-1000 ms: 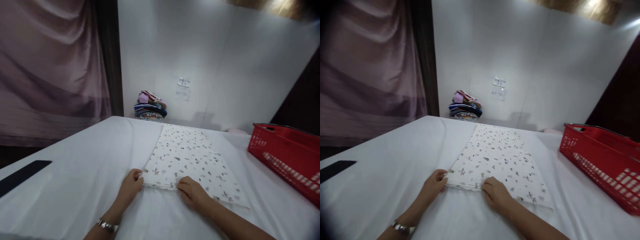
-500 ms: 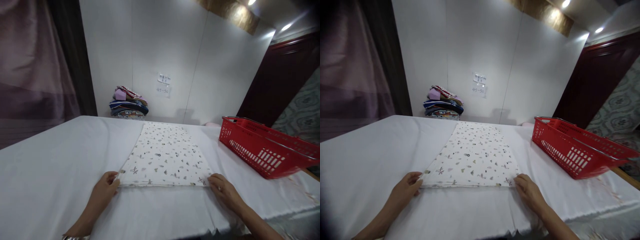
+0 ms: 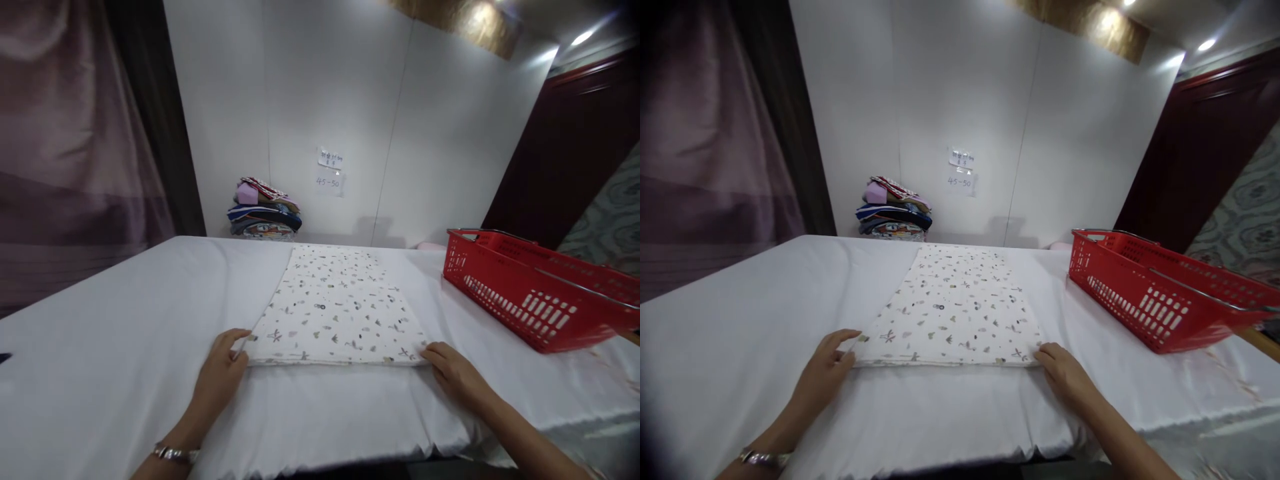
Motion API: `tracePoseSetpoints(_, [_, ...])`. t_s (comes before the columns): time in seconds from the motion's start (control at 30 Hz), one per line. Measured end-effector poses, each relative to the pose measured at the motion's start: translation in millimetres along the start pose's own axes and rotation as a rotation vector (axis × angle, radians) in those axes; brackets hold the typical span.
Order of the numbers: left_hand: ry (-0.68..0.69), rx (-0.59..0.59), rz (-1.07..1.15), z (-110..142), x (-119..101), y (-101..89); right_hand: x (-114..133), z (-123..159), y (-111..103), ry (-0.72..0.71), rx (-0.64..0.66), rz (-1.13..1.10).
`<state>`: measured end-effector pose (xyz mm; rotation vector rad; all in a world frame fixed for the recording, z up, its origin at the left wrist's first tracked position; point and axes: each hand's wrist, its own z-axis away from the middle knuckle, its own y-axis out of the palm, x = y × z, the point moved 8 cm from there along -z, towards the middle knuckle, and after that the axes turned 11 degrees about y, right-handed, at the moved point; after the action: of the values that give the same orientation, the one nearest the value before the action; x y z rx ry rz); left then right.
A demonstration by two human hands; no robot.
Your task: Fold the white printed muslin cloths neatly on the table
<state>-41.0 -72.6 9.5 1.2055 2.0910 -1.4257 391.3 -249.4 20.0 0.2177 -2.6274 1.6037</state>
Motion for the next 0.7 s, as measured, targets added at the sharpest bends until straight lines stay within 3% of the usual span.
tracePoseSetpoints(0.1, [0.087,0.042,-0.047,3.7,-5.8,0.7,-8.0,8.0,3.9,0.02,0.01,-0.032])
tracePoseSetpoints(0.3, [0.128,0.286,-0.1,7.6,-10.4,19.0,-15.7,17.2,20.6,0.014,0.051,-0.064])
tracePoseSetpoints(0.7, [0.283,0.408,-0.036,16.7,-14.5,10.6,-32.5,23.1,30.4,-0.025,0.085,0.003])
